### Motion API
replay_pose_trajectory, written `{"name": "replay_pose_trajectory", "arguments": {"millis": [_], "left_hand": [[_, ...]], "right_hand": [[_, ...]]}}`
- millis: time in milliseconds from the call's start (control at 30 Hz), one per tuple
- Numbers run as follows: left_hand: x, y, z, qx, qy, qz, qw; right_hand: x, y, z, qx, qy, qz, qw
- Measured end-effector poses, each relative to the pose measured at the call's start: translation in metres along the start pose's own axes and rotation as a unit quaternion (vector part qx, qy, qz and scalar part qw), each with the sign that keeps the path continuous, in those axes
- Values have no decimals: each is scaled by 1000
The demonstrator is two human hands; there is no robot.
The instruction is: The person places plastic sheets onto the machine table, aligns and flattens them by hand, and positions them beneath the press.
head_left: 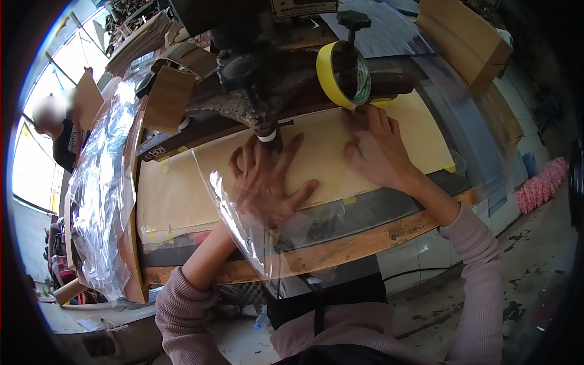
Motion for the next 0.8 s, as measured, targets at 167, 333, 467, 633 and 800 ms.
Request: {"name": "replay_pose_trajectory", "arguments": {"millis": [167, 333, 467, 633, 800], "left_hand": [[-4, 2, -1, -4, 14, 12, 1000], [-36, -3, 26, -11, 20, 5, 1000], [-99, 18, 61, -98, -36, 96, 990], [-127, 66, 73, -115, -186, 270, 938], [-100, 104, 84, -83, -258, 261, 926]], "right_hand": [[-2, -5, -2, 2, -4, -3, 1000], [0, -3, 8, 61, -22, -11, 998], [3, -20, 2, 143, -44, -55, 987], [4, -17, 16, 121, -108, -81, 983], [-2, -4, 16, 145, -62, -27, 987]]}}
Point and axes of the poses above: each hand's wrist, its own x-axis towards the middle knuckle, its own z-axis out of the back of the hand, y = z × x, the point moved 7 cm from there along x, towards the middle knuckle, and after that the axes turned 10 degrees about -y, right-handed, at the moved point
